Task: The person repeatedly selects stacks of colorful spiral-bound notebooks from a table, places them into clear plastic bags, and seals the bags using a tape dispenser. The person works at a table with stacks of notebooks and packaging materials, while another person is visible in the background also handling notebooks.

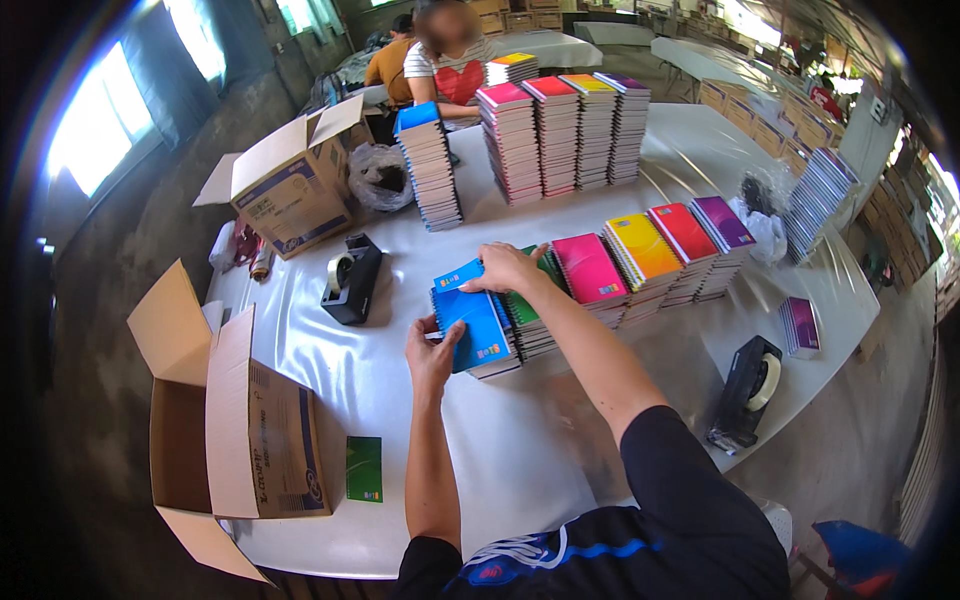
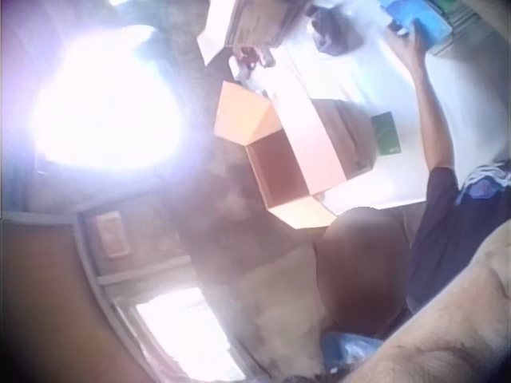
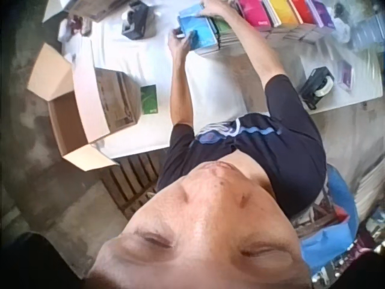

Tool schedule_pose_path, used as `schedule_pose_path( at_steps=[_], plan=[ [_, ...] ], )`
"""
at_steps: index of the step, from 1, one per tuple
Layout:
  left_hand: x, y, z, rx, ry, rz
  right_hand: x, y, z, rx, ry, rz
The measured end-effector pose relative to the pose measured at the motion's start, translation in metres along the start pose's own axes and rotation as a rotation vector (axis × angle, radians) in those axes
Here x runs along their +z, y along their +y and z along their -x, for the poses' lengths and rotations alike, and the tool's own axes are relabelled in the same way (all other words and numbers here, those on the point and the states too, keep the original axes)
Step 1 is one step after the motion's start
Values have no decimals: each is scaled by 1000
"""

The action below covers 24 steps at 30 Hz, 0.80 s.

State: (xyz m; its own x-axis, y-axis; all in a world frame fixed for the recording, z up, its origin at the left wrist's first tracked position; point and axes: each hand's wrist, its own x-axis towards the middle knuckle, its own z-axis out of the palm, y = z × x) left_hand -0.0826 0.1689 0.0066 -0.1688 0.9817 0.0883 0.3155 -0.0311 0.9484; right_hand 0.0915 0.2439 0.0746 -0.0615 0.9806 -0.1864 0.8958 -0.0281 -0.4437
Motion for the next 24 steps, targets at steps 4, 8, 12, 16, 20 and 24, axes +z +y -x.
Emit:
schedule_pose_path(
  at_steps=[4,8,12,16,20,24],
  plan=[
    [-1,-4,-8,-20,-7,32,-7,-6,-5,7,-48,135],
    [-5,8,-4,53,35,338,-9,14,10,-125,143,127],
    [-48,45,19,-127,-84,1071,-54,59,80,-210,95,23],
    [-58,59,58,-375,-500,1524,-63,100,116,-379,96,82],
    [-34,66,106,-336,-430,1599,-11,78,105,-493,184,355],
    [-10,62,143,-518,-371,1600,16,113,75,-579,265,255]
  ],
)
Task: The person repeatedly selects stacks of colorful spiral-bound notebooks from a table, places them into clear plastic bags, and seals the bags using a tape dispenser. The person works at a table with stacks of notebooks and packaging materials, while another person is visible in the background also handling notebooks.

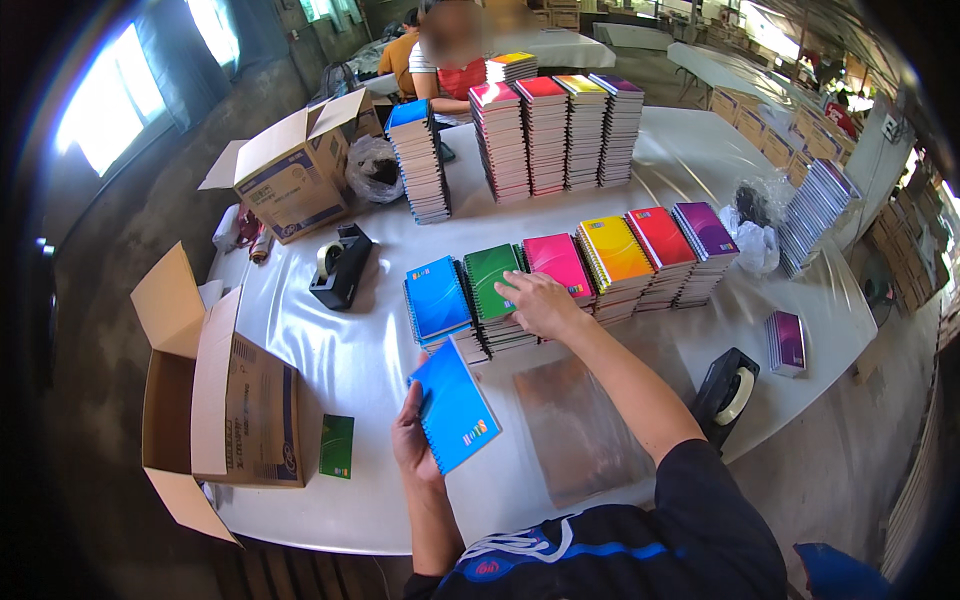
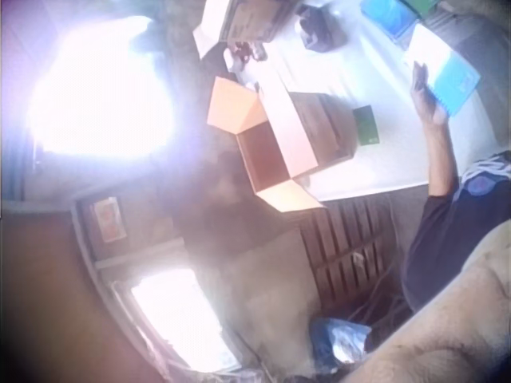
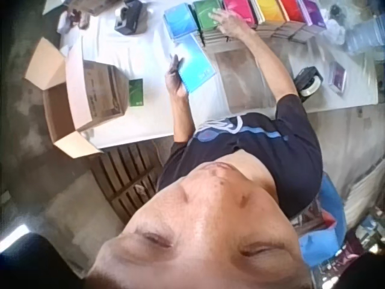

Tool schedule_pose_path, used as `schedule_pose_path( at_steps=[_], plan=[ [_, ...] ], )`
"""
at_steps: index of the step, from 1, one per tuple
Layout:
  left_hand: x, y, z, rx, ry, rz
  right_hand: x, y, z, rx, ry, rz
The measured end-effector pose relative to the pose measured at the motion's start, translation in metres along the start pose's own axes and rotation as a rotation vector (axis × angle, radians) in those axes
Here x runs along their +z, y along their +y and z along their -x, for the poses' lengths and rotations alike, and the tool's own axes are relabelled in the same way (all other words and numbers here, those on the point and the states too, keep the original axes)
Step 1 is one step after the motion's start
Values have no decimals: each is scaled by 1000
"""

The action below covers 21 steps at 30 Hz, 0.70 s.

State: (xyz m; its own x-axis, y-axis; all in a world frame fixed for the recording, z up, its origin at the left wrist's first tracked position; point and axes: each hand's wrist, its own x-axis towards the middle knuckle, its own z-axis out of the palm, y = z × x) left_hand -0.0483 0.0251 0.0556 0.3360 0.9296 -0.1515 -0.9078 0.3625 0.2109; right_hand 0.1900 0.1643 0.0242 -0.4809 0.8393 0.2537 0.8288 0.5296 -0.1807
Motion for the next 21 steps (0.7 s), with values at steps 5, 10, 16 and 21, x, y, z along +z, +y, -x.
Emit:
schedule_pose_path(
  at_steps=[5,10,16,21],
  plan=[
    [-4,-28,10,-137,16,103,-22,-3,-22,9,-135,-109],
    [-7,-57,-6,-101,86,65,-39,24,-35,-43,-255,-290],
    [-14,-64,-19,-86,76,26,-44,5,-26,-31,-159,-98],
    [-8,-66,-24,-126,35,-21,-41,14,-18,-199,104,-27]
  ],
)
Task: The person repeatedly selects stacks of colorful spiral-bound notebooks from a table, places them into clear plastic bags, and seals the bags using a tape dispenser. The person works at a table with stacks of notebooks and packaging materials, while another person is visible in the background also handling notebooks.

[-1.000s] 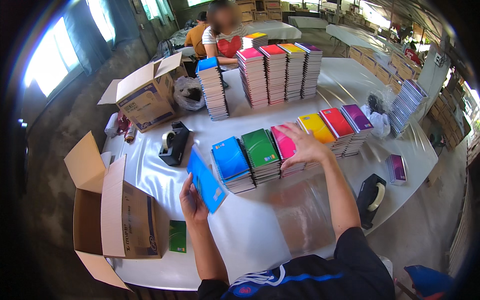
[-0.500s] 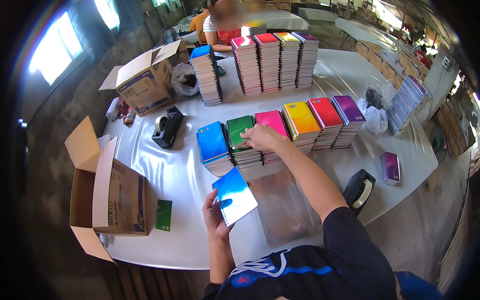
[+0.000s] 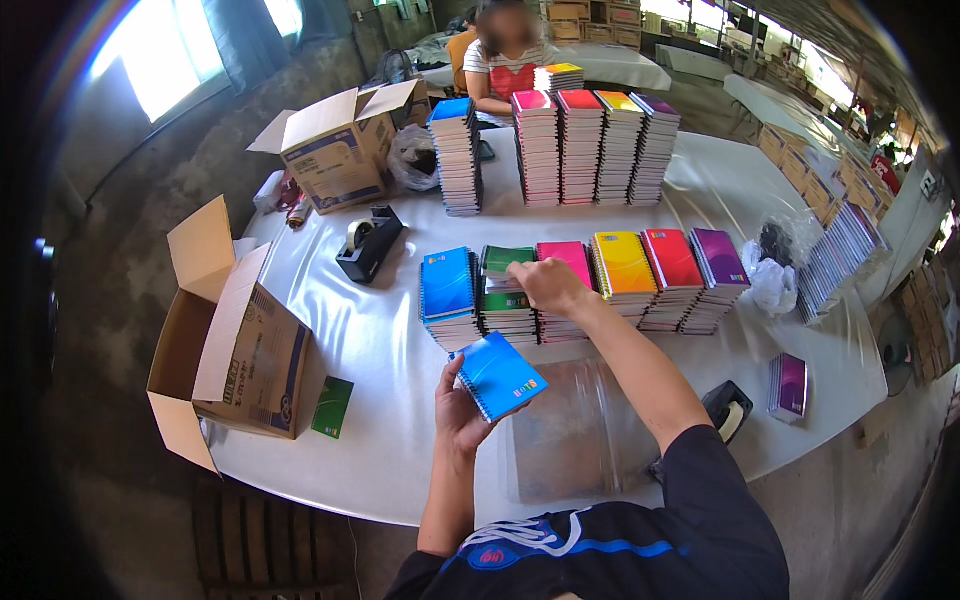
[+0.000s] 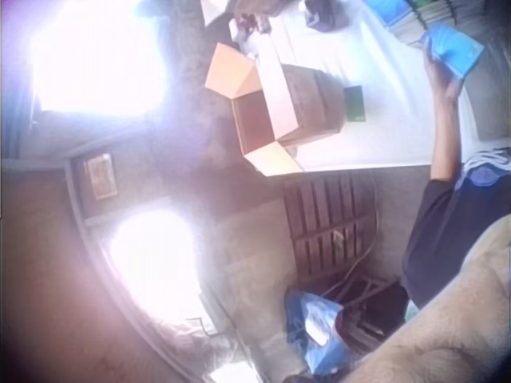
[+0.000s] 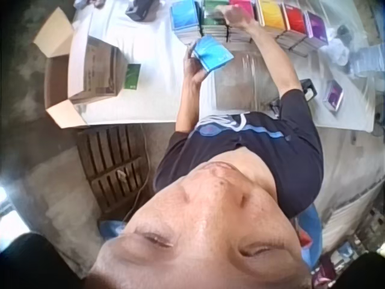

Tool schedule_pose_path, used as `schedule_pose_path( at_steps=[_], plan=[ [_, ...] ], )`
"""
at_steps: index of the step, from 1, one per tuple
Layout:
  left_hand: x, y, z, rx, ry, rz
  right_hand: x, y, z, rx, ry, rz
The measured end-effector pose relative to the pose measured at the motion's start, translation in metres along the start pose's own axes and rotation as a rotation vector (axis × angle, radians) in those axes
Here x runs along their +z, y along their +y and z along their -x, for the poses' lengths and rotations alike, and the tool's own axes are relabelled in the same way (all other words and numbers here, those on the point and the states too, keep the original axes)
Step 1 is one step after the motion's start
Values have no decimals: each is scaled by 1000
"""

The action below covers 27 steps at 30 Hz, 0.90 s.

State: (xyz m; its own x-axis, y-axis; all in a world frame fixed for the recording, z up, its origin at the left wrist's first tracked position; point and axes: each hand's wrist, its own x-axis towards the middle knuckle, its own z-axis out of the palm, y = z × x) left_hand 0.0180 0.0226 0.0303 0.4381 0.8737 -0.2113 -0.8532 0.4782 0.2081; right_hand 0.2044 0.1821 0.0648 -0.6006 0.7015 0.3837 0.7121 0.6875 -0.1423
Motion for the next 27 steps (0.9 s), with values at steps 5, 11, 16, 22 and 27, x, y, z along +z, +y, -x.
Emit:
schedule_pose_path(
  at_steps=[5,11,16,22,27],
  plan=[
    [7,1,-1,8,-72,104,-53,-27,4,-87,280,29],
    [2,-5,-6,1,-277,140,-70,-100,81,-427,34,268],
    [-18,-20,-22,-166,-82,-22,-94,-96,120,-277,-238,98],
    [13,-22,-25,-117,-1,-95,-150,57,158,644,-101,232],
    [23,-38,-38,-188,33,-203,-125,165,244,671,62,69]
  ],
)
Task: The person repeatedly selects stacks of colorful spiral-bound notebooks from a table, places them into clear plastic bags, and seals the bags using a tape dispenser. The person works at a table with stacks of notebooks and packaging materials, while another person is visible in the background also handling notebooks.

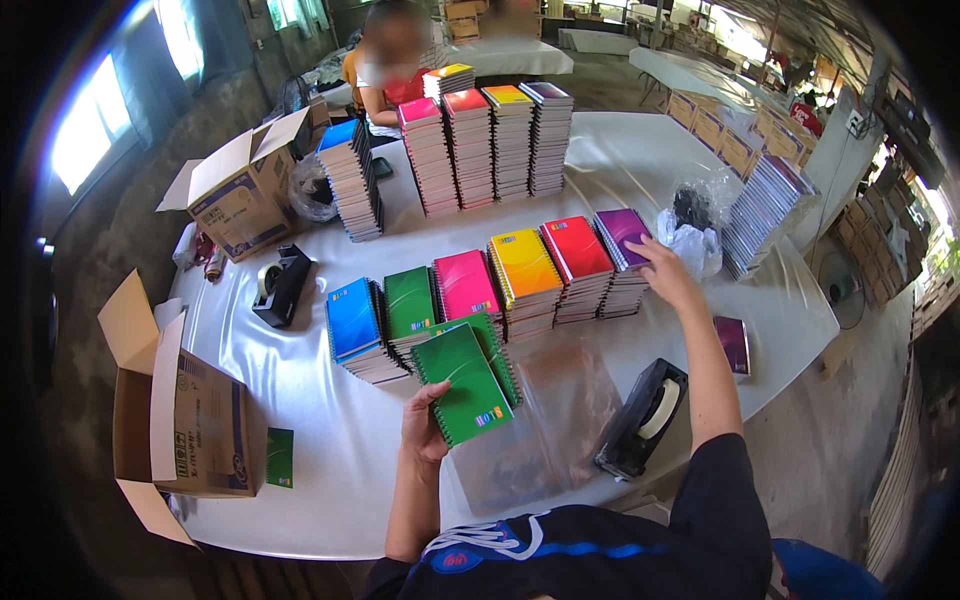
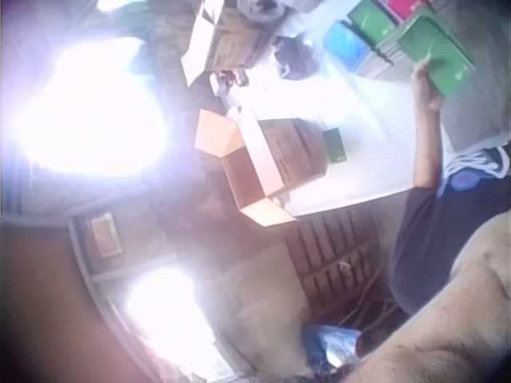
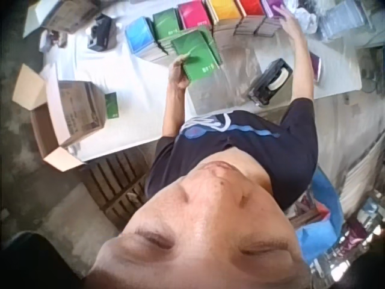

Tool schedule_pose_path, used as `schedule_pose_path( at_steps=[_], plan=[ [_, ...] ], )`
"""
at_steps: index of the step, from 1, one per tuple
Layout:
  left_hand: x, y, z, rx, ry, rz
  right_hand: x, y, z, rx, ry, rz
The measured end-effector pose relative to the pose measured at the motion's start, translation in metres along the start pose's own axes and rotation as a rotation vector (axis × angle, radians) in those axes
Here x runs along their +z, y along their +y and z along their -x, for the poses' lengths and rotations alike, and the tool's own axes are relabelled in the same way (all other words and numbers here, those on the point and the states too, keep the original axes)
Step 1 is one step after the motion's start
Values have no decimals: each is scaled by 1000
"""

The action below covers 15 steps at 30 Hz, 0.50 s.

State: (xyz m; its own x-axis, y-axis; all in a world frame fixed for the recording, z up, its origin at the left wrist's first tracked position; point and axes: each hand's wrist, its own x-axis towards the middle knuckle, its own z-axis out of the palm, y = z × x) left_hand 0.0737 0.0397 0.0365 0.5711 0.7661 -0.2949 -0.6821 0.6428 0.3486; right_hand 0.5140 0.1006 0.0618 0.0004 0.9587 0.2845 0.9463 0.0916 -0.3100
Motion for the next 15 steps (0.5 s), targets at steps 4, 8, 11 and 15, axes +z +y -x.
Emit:
schedule_pose_path(
  at_steps=[4,8,11,15],
  plan=[
    [-3,0,-3,-17,-46,12,6,8,-7,-20,62,47],
    [0,-1,-2,-34,-51,25,-4,27,-17,70,32,-299],
    [7,-2,-1,-52,-47,27,-12,52,-13,-71,-60,-186],
    [12,-4,1,-52,-15,13,14,9,3,43,-5,160]
  ],
)
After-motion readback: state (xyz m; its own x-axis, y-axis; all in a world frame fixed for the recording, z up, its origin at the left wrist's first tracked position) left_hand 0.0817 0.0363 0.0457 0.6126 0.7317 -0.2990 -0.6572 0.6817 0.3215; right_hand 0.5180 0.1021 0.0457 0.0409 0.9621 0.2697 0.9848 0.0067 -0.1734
